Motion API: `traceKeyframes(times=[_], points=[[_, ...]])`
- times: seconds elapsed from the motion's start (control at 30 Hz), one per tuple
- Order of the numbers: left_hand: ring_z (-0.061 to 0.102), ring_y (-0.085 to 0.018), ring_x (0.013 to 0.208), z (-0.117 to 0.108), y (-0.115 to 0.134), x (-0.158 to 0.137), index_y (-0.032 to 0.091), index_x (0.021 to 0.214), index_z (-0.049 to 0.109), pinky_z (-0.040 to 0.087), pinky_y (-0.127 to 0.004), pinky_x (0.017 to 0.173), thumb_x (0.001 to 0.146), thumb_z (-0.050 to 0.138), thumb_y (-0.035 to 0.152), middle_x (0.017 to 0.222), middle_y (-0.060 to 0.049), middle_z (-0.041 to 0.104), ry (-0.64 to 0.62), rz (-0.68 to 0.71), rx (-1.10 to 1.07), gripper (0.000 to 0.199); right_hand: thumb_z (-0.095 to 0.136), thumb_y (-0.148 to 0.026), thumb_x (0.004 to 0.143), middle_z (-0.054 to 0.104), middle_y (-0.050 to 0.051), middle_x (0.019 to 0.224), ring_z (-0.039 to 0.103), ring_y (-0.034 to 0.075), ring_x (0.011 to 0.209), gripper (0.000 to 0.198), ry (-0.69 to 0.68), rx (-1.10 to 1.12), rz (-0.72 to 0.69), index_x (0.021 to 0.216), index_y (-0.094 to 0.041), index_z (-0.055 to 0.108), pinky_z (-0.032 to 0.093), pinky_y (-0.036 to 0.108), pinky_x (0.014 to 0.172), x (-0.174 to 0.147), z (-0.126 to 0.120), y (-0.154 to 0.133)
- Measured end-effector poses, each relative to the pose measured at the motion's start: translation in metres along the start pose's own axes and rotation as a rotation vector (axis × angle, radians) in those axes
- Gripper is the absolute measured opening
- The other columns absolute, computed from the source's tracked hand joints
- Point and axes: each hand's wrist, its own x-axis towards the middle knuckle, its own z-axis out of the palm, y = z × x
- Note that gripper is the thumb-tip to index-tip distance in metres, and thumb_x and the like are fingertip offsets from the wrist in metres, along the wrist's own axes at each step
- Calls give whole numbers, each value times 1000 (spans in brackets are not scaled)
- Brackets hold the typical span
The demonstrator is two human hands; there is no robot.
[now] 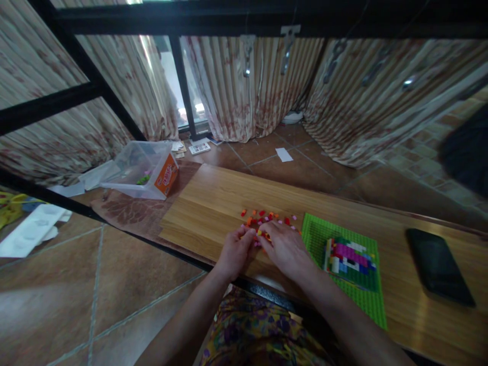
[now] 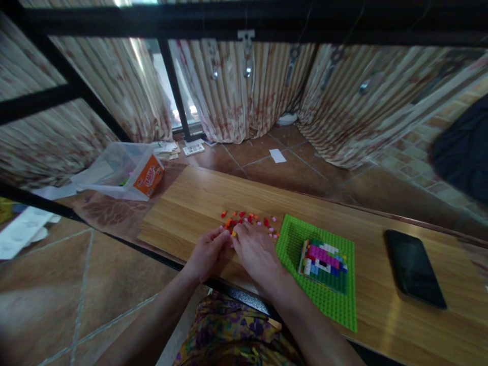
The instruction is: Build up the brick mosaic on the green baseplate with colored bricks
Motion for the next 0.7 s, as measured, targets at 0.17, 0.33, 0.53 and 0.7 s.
traceKeyframes(times=[0.17, 0.33, 0.53, 0.7], points=[[34, -4, 44, 0, -2, 4, 15, 66, 56, 27, -18, 46, 74, 59, 40, 50, 6, 46, 21, 105, 67, 27, 59, -30, 78, 68, 2, 77, 63, 15, 69, 15, 56, 764, 195, 87, -18, 64, 49, 27, 65, 0, 16, 9], [39, -6, 47, 5, -4, 5, 14, 64, 59, 30, -19, 48, 72, 60, 40, 52, 4, 49, 31, 139, 60, 26, 68, -37, 68, 68, 3, 68, 62, 15, 58, 24, 68, 1094, 360, 78, -16, 68, 50, 27, 56, 2, 20, 10], [36, -5, 43, 15, -5, 11, 15, 64, 56, 27, -18, 43, 68, 62, 39, 51, 4, 49, 29, 71, -53, 25, 76, -34, 59, 68, 1, 67, 60, 12, 55, 23, 98, 1273, 469, 75, -18, 71, 50, 26, 57, -1, 20, 21], [40, -6, 44, 17, -10, 15, 16, 66, 54, 30, -19, 44, 69, 58, 42, 53, 4, 48, 11, 29, -13, 27, 78, -33, 56, 67, -1, 65, 59, 11, 55, 25, 111, 1474, 528, 76, -20, 71, 49, 25, 57, -3, 24, 24]])
